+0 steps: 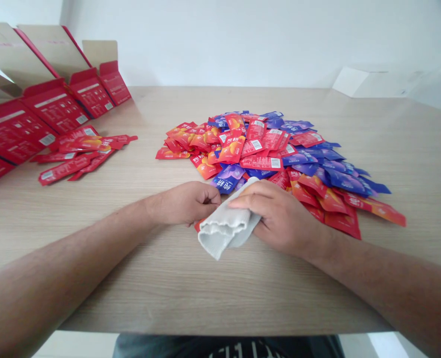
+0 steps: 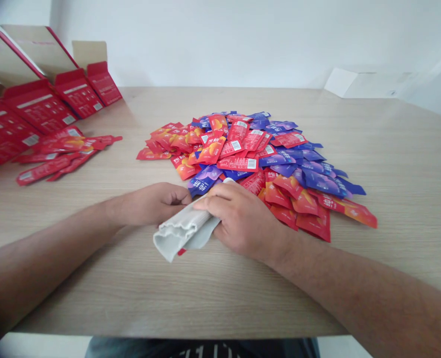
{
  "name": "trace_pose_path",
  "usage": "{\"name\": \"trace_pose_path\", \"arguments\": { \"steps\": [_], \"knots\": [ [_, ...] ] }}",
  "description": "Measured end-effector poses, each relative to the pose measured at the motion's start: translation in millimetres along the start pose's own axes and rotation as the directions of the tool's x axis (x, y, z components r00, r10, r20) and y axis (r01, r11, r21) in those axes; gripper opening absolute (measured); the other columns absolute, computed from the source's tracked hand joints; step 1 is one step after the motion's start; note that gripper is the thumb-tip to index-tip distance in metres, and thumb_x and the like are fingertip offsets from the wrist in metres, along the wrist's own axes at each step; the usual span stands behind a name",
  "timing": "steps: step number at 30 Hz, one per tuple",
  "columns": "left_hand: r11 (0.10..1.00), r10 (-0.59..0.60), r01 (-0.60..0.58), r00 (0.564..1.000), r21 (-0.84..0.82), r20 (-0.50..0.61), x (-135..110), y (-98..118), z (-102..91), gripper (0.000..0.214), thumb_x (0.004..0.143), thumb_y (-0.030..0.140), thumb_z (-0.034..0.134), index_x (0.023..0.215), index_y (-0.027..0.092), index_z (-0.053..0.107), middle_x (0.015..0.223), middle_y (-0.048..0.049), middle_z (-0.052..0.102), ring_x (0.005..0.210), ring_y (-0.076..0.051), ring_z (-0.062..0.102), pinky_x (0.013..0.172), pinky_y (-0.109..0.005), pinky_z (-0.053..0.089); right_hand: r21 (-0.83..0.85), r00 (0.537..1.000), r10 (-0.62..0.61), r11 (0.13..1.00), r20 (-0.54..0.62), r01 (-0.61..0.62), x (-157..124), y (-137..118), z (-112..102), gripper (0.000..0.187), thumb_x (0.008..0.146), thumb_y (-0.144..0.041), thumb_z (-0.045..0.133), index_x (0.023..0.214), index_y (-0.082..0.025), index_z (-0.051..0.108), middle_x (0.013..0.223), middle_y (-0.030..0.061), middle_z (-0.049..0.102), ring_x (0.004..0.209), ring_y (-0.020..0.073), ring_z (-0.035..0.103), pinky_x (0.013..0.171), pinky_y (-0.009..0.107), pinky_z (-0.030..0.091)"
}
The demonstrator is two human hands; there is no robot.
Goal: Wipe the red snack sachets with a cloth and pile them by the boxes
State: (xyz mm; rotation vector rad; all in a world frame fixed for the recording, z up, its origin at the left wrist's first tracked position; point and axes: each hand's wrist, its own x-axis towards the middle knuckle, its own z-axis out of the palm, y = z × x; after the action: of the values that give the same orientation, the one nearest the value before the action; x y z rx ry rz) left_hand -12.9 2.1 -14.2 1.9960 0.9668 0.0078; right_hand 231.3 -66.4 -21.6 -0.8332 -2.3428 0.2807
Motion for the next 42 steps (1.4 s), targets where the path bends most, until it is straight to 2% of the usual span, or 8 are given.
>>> {"name": "trace_pose_path", "arguments": {
  "steps": [4,10,16,21,26,30,33,42],
  "knots": [
    [0.990,0.137,-0.130,0.978,0.055,-0.159,-2.9,-3.9,-7.9,0.023,0.084,0.043,0.066,0.081,0.021,0.064,0.066,0.0044,0.061,0.060,-0.011,0.053,0.055,-0.021,0.039,0.040,0.951,0.118,0.993,-0.284,-0.112,4.5,-1.5,-13.6,0.027,0.091,-0.012,0.066,0.114,-0.025,0.072,0.105,0.0044,0.074,0.098,0.0224,0.069,0.089,0.039,0.057],
    [0.985,0.157,-0.121,0.930,0.127,-0.333,-6.9,-11.2,-14.4,0.020,0.089,0.040,0.061,0.087,0.020,0.066,0.065,0.0059,0.056,0.057,-0.009,0.047,0.053,-0.020,0.035,0.094,0.825,0.274,0.960,-0.495,-0.262,16.3,4.2,-25.5,0.018,0.093,-0.023,0.072,0.110,-0.028,0.076,0.114,0.0041,0.077,0.109,0.0268,0.071,0.101,0.047,0.057],
    [0.984,0.046,0.002,0.962,0.176,-0.269,-7.2,-6.1,-14.0,0.027,0.087,0.036,0.060,0.106,0.023,0.074,0.077,0.0045,0.068,0.066,-0.012,0.058,0.061,-0.021,0.041,0.103,0.817,0.241,0.970,-0.524,-0.220,17.0,12.3,-26.5,0.030,0.093,-0.023,0.073,0.122,-0.032,0.074,0.121,0.0016,0.077,0.118,0.0273,0.070,0.108,0.048,0.055],
    [0.980,-0.009,0.044,0.984,0.194,-0.180,-6.5,-2.4,-16.7,0.022,0.084,0.031,0.061,0.097,0.024,0.077,0.072,0.0064,0.068,0.061,-0.010,0.056,0.059,-0.021,0.039,0.105,0.847,0.231,0.973,-0.479,-0.206,17.7,10.7,-28.8,0.036,0.094,-0.025,0.072,0.130,-0.029,0.070,0.119,0.0039,0.078,0.122,0.0280,0.069,0.109,0.047,0.055],
    [0.984,0.111,-0.082,0.976,0.155,-0.187,-9.1,-5.1,-13.2,0.014,0.086,0.029,0.062,0.087,0.020,0.073,0.070,0.0045,0.064,0.061,-0.010,0.055,0.057,-0.020,0.040,0.110,0.844,0.243,0.970,-0.478,-0.217,17.4,12.7,-28.0,0.038,0.094,-0.025,0.072,0.131,-0.029,0.069,0.121,0.0029,0.077,0.122,0.0271,0.068,0.110,0.047,0.055],
    [0.862,0.504,-0.463,0.830,0.207,-0.241,-12.0,-4.9,-9.8,0.012,0.094,0.025,0.062,0.090,0.019,0.072,0.087,-0.0028,0.068,0.081,-0.014,0.061,0.074,-0.023,0.049,0.127,0.825,0.262,0.965,-0.501,-0.229,15.3,18.6,-26.5,0.040,0.094,-0.024,0.073,0.133,-0.032,0.068,0.124,0.0009,0.076,0.124,0.0266,0.067,0.113,0.047,0.052],
    [0.762,0.642,-0.560,0.719,0.324,-0.267,-12.1,-4.0,-8.6,0.013,0.097,0.023,0.062,0.093,0.020,0.074,0.088,-0.0047,0.068,0.087,-0.015,0.061,0.079,-0.025,0.049,0.124,0.823,0.260,0.966,-0.505,-0.228,15.7,18.3,-26.7,0.037,0.093,-0.024,0.073,0.128,-0.033,0.071,0.124,0.0002,0.076,0.124,0.0262,0.067,0.113,0.046,0.051],
    [0.886,0.455,-0.463,0.879,-0.022,-0.145,-13.0,-10.0,-7.7,0.009,0.093,0.019,0.061,0.095,0.016,0.069,0.085,-0.0031,0.072,0.070,-0.011,0.065,0.063,-0.019,0.050,0.176,0.859,0.335,0.941,-0.387,-0.288,14.5,9.1,-23.6,0.029,0.091,-0.030,0.073,0.120,-0.027,0.074,0.121,0.0026,0.077,0.111,0.0242,0.071,0.099,0.038,0.056]
  ]
}}
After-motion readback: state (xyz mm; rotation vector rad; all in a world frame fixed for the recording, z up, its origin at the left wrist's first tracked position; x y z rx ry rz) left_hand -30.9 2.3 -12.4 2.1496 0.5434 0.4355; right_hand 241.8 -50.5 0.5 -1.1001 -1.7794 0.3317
